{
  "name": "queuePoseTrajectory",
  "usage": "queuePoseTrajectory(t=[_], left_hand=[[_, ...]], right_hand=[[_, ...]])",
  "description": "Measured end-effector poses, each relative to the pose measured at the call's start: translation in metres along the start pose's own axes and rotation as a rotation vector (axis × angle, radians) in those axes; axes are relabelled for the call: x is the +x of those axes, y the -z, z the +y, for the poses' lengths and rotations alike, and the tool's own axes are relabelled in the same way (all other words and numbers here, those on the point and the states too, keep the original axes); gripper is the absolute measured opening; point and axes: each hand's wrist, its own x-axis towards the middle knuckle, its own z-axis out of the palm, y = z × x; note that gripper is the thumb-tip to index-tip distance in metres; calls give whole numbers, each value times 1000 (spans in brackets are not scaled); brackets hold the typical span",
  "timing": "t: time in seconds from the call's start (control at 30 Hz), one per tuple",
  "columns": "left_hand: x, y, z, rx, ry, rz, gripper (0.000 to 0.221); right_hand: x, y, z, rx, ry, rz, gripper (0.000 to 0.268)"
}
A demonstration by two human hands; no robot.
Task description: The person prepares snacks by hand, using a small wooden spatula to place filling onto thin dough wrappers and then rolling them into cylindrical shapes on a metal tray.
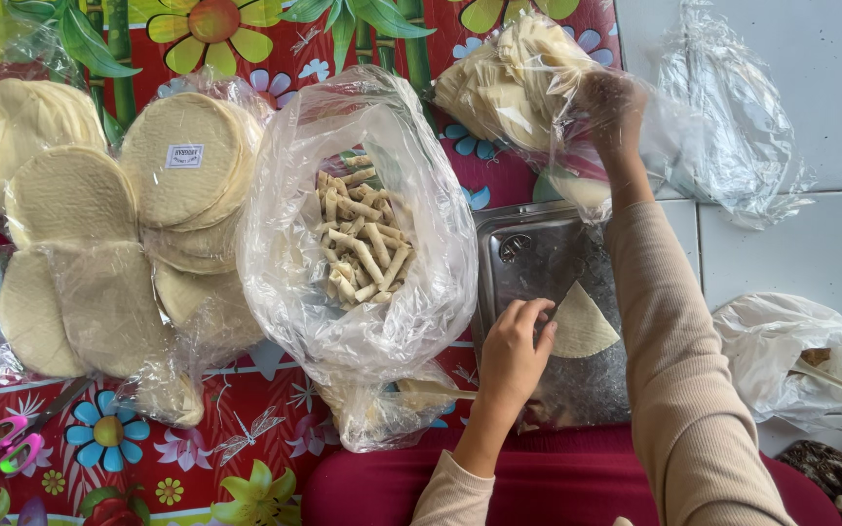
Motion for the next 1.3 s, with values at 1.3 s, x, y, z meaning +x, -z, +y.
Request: queuePoseTrajectory(t=[1.3], left_hand=[[8,-10,-64,-862,196,81,72]], right_hand=[[-160,141,-213,-545,-58,-276,36]])
